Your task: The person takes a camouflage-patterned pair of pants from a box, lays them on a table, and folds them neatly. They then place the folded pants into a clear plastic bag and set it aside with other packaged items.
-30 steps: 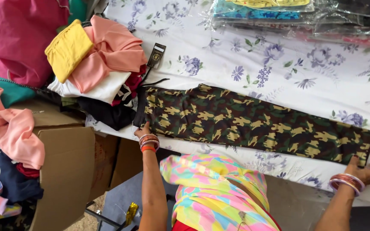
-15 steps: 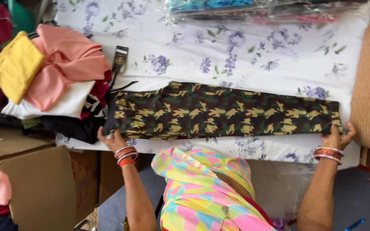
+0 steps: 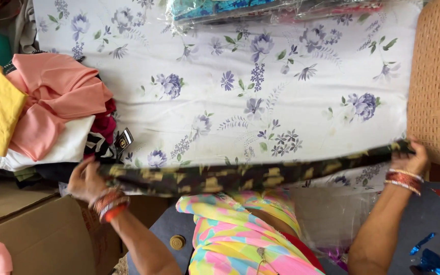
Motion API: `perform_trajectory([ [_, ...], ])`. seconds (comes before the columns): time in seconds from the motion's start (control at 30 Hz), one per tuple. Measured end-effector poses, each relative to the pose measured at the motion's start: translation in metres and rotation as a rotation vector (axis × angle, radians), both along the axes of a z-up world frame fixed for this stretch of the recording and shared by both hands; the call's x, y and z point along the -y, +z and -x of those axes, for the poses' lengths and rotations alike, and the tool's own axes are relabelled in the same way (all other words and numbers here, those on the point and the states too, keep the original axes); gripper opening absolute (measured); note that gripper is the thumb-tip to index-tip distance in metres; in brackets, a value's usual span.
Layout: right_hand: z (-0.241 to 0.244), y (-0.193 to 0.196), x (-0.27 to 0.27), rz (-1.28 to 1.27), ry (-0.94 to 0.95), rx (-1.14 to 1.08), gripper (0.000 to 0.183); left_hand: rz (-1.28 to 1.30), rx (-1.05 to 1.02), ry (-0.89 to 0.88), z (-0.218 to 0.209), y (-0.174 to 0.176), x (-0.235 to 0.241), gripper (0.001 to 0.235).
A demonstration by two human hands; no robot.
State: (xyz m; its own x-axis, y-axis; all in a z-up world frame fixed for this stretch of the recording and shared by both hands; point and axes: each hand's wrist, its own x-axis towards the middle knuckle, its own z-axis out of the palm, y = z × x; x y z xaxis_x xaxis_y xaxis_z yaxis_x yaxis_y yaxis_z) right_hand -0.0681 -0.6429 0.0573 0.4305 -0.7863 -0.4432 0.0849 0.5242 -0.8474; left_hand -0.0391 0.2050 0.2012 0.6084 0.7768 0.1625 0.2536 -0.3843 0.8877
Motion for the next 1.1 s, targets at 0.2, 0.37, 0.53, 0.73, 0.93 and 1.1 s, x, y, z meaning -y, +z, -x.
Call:
perform_trajectory([
  [0.2, -0.064, -0.043, 0.005, -0.117, 0.133, -0.243, 0.029, 0.442, -0.207, 0.091, -0.123, -0.09, 0.001, 0.016],
  [0.37, -0.097, -0.071, 0.008, -0.067, 0.374, -0.11, 0.051, 0.619, -0.208, 0.236, -0.17, -0.149, 0.003, 0.027],
  [0.53, -0.089, -0.069, -0.008, 0.209, 0.44, -0.099, 0.069, -0.049, -0.08, -0.26, -0.111, -0.183, 0.024, 0.053],
  [0.73, -0.04, -0.055, -0.031, 1.231, 0.53, -0.902, 0.073, -0.583, -0.264, -0.814, 0.021, -0.162, 0.156, 0.043],
  [0.93, -0.023, -0.096, 0.004, 1.086, 0.531, -0.996, 0.066, -0.478, -0.433, -0.848, 0.068, -0.167, 0.178, 0.043],
  [1.1, -0.034, -0.131, 0.048, 0.812, 0.473, -0.643, 0.061, -0.419, -0.405, -0.842, 0.053, -0.155, 0.175, 0.04],
])
